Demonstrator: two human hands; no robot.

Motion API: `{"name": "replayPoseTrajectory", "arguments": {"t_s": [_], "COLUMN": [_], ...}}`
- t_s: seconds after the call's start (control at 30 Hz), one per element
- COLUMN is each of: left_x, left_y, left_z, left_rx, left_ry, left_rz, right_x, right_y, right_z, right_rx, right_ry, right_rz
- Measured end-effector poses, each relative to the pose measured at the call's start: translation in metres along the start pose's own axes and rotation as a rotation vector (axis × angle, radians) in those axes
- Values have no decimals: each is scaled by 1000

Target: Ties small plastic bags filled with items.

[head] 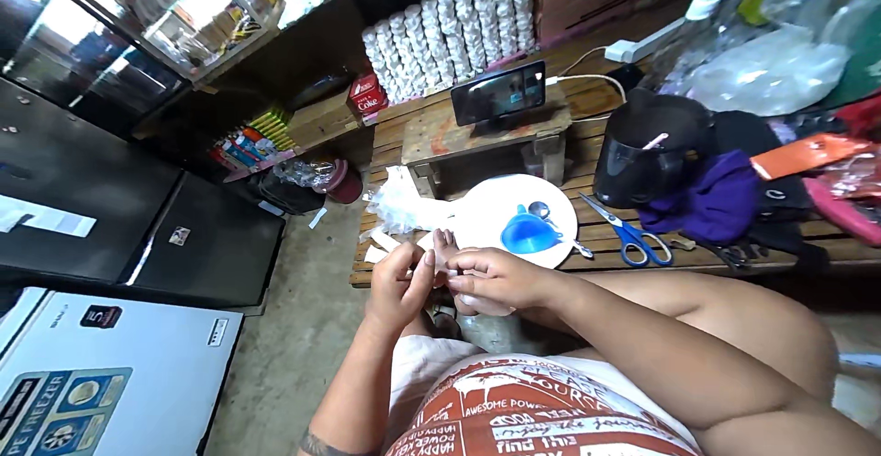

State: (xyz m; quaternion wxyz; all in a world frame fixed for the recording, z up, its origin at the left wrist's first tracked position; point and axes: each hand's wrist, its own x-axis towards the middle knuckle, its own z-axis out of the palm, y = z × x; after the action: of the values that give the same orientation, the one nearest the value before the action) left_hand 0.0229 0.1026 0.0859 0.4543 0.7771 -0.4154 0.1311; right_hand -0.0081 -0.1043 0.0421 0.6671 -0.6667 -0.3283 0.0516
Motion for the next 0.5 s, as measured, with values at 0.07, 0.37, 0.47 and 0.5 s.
{"name": "replayPoseTrajectory", "arguments": {"t_s": [0.07,0.37,0.47,0.5], "left_x": [-3,-14,-14,-13], "left_y": [-4,-12,-12,-12], "left_z": [4,16,20,20], "left_rx": [-113,-299,-359,-349], "left_ry": [-11,-102,7,25], "left_rz": [-63,-157,-107,-92], "right_x": [-1,-2,-2,-2], "right_y": [0,-5,-5,-5], "right_z": [-1,0,1,1], "right_rx": [1,3,21,37], "right_ry": [33,105,134,149], "right_rz": [-2,33,24,30]}}
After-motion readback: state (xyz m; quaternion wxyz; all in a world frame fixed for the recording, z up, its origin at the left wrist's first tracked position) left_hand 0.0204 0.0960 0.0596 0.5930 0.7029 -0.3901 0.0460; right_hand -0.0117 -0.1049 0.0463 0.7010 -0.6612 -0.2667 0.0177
